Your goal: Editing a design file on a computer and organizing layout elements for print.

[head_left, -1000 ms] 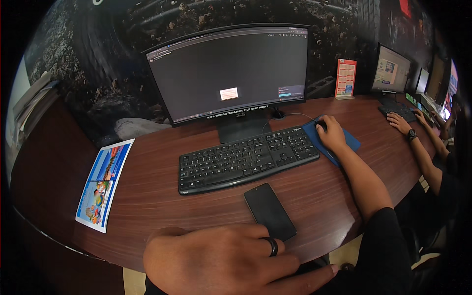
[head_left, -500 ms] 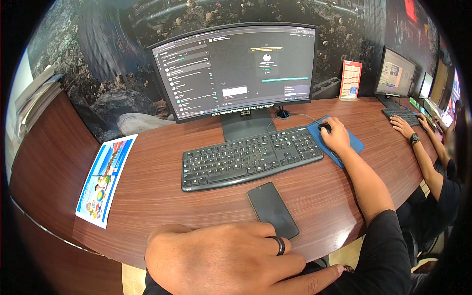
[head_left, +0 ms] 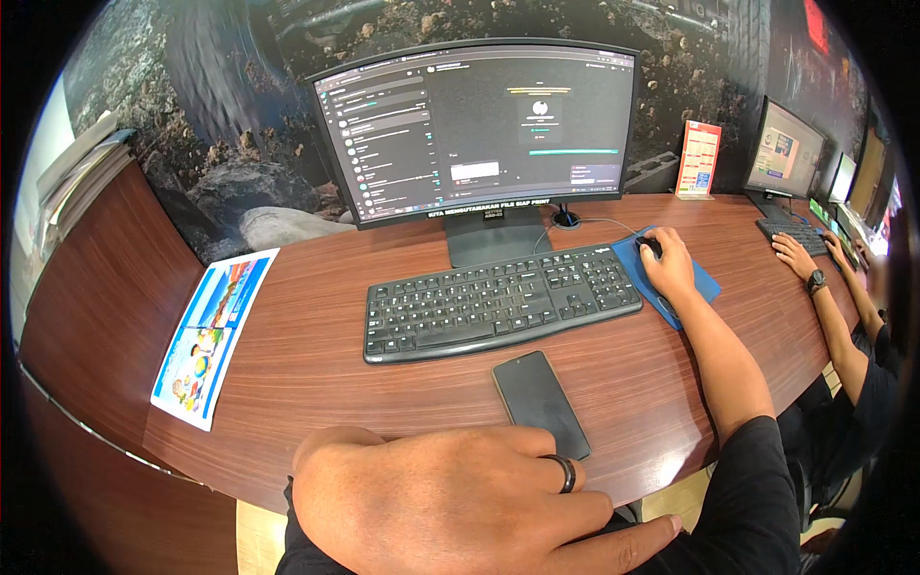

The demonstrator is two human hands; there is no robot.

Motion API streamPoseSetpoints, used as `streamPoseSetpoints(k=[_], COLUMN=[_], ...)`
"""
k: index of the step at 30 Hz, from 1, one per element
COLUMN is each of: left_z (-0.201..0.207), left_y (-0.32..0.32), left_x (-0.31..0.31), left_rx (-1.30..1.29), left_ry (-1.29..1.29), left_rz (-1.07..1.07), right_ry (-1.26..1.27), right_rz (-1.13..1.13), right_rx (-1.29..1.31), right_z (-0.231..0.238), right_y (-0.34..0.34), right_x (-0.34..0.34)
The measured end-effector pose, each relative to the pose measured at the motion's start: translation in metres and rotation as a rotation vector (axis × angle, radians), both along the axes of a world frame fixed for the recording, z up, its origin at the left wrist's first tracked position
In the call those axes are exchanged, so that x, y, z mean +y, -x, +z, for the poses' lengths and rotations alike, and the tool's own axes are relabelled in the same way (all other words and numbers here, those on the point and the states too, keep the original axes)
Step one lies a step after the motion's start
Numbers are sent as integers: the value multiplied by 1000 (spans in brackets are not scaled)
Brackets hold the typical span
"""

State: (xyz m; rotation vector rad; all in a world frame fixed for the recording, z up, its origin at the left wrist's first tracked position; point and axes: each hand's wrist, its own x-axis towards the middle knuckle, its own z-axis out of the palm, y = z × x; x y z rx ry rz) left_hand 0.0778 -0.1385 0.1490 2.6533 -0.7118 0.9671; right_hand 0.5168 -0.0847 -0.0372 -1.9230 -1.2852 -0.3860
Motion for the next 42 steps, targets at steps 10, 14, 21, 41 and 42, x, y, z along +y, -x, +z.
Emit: streamPoseSetpoints(k=[10,14,21,41,42], left_z=[18,-2,12,15,16], left_y=[8,4,2,0,-1], left_x=[5,0,-1,4,4], left_rx=[287,76,330,425,446], left_ry=[-119,-68,-58,-64,-71], left_rz=[-30,52,32,-56,-54], right_ry=[81,51,46,67,69], right_rz=[17,76,76,113,122], right_rx=[-12,-25,-20,-32,-36], right_z=[-4,-5,-5,-1,-2], right_y=[-2,-5,-5,0,-3], right_x=[-1,2,3,1,1])
